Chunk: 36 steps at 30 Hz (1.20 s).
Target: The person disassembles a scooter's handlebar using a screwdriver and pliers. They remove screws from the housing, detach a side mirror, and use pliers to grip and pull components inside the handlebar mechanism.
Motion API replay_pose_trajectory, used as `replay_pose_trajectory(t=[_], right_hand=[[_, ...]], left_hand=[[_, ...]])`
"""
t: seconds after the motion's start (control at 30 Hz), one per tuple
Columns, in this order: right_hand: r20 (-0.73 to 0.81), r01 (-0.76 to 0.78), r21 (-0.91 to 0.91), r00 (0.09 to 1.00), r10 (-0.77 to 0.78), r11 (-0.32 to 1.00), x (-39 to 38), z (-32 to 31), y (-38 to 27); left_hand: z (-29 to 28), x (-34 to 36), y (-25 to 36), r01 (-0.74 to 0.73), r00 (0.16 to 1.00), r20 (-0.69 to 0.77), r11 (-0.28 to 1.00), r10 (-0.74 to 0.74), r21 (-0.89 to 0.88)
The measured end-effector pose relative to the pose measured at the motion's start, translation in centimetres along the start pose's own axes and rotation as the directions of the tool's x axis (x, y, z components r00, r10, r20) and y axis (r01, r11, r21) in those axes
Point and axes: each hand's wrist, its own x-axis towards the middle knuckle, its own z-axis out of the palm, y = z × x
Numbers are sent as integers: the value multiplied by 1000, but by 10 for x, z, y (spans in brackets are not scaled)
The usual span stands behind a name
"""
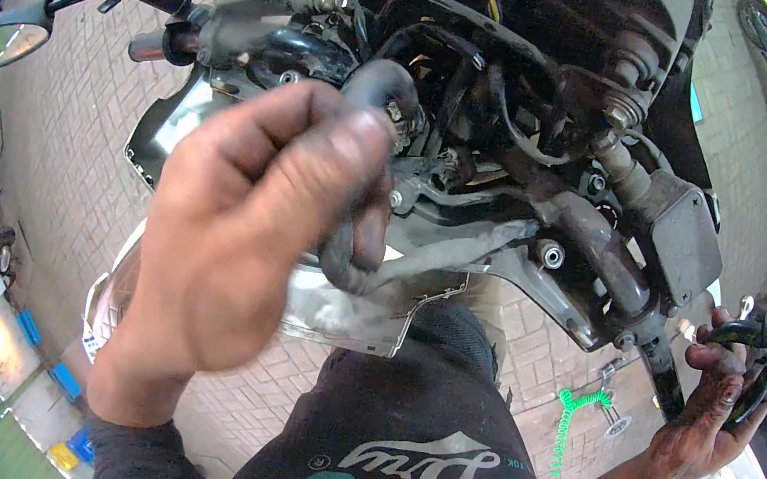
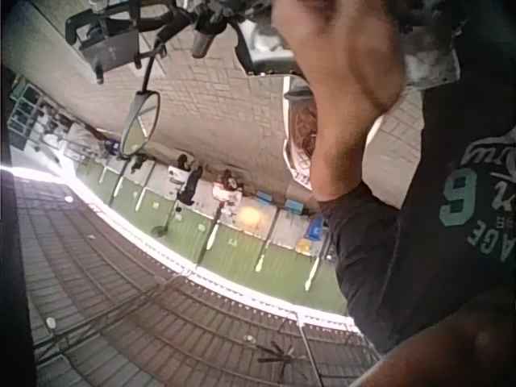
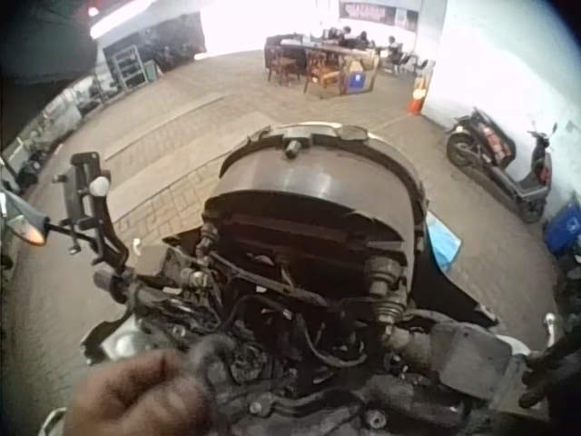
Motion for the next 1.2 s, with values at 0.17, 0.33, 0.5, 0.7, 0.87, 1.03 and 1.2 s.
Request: replay_pose_trajectory(t=[0.17,0.33,0.5,0.7,0.87,1.03,1.2], right_hand=[[-22,12,-17,1000,-12,1000,0,4,-3],[2,54,-6,999,-54,999,0,-1,4],[13,66,-6,998,-66,998,1,5,0],[102,64,49,992,-69,997,1,-4,1],[89,71,-52,994,-66,996,-1,-8,3],[179,129,47,974,-136,990,3,-7,0],[104,103,-118,990,-91,988,0,-6,-1]], left_hand=[[-9,0,-20,55,998,31,828,-46,-557],[-15,-11,-36,67,998,42,799,-52,-597],[-14,-9,-24,-2,998,-55,879,-27,-476],[-12,-19,-31,-65,970,-224,990,92,126],[-11,-16,-38,-226,920,-302,968,249,110],[-41,6,-36,-323,912,-125,874,390,363],[-36,37,-27,-512,772,351,192,530,837]])
